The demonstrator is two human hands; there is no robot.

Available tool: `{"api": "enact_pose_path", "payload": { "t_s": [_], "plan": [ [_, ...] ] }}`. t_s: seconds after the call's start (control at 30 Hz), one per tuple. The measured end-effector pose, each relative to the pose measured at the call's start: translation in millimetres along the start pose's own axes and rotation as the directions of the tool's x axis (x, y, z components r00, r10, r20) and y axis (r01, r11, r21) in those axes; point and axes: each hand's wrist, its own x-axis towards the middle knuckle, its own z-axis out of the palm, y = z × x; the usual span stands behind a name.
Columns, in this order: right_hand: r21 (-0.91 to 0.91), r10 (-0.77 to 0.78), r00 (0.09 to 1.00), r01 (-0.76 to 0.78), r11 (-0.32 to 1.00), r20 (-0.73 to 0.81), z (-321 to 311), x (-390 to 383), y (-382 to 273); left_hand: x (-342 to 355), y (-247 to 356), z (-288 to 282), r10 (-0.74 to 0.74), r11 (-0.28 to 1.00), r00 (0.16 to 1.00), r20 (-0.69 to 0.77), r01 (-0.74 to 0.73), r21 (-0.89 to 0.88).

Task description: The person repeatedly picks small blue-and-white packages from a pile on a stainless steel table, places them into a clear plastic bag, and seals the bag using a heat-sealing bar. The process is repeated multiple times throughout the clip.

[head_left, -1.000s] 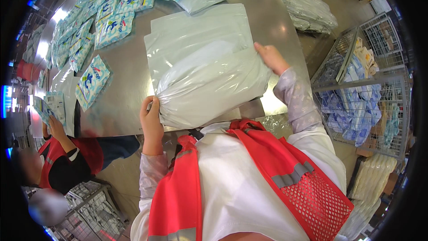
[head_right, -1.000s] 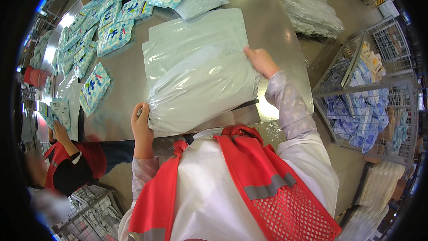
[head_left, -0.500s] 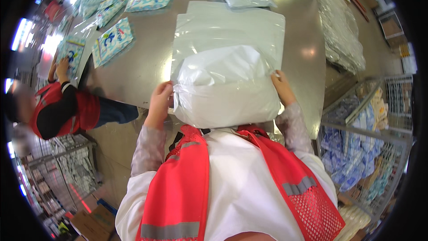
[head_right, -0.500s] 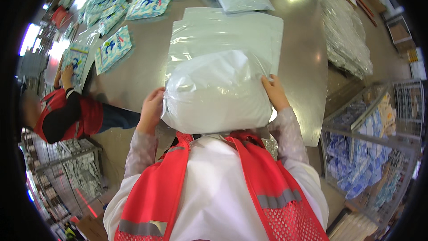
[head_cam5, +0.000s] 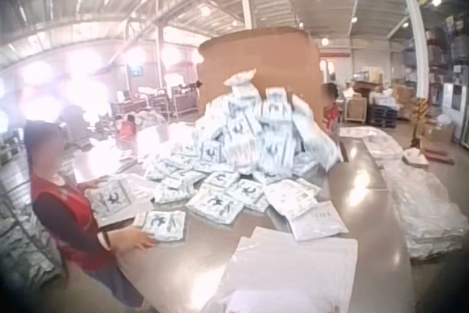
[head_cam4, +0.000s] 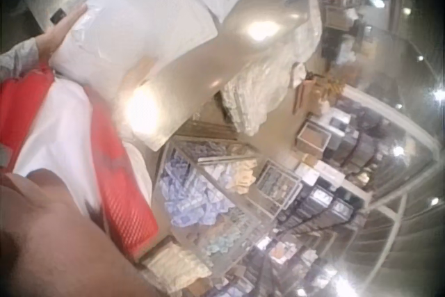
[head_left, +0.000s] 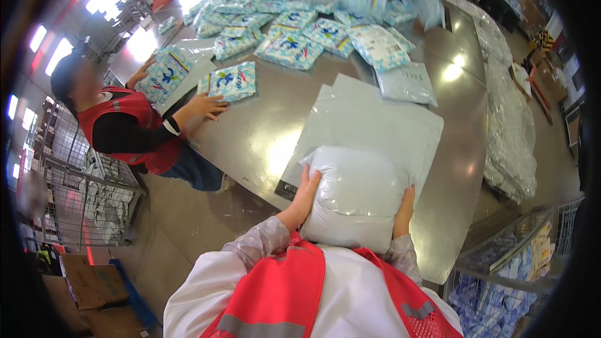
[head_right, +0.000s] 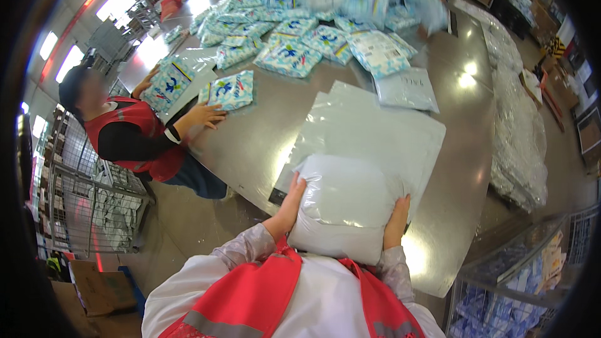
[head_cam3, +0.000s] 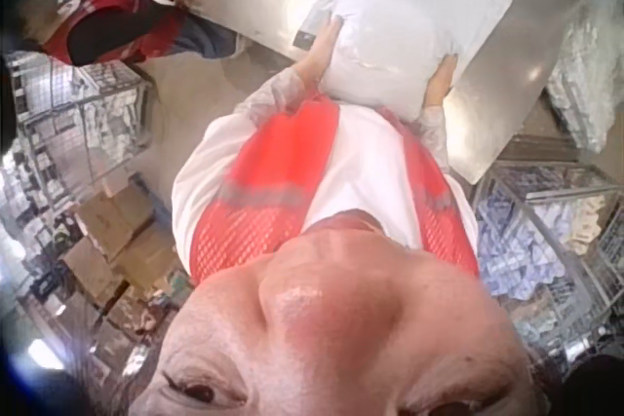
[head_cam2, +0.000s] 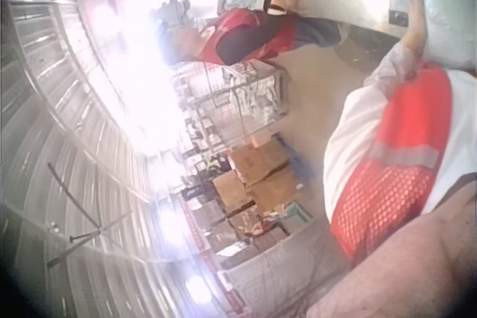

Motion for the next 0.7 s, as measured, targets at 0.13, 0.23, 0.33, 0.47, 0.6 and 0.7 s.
{"api": "enact_pose_path", "payload": {
  "t_s": [0.13, 0.23, 0.33, 0.47, 0.6, 0.7],
  "plan": [
    [-0.135, -0.239, 0.961, 0.257, 0.957, 0.138, 5.9, 6.7, -31.5, -8.1, 41.6, 19.1, 0.184, 0.977, 0.982, 0.037, -0.187, 0.105],
    [0.054, -0.315, 0.949, 0.316, 0.947, -0.022, 48.7, -14.0, -93.9, -10.9, 70.2, 2.3, 0.422, 0.903, 0.894, 0.154, -0.429, 0.016],
    [0.153, -0.128, 0.983, 0.148, 0.977, -0.128, 33.6, 9.5, -47.5, 29.1, 28.9, -23.6, 0.449, 0.882, 0.876, 0.178, -0.466, 0.068],
    [0.089, 0.084, 0.983, -0.070, 0.994, -0.161, 41.3, 15.0, 24.4, 50.2, 10.9, -49.0, 0.083, 0.974, 0.947, 0.309, -0.143, 0.178],
    [0.033, 0.154, 0.975, -0.151, 0.988, -0.159, 93.7, -14.7, -47.8, 45.7, 60.1, -75.4, -0.080, 0.992, 0.901, 0.427, 0.028, 0.127],
    [-0.059, -0.041, 0.999, 0.041, 0.997, 0.005, 143.0, -17.7, -121.3, 54.3, 104.5, -109.1, 0.030, 0.998, 0.867, 0.497, -0.051, 0.029]
  ]
}}
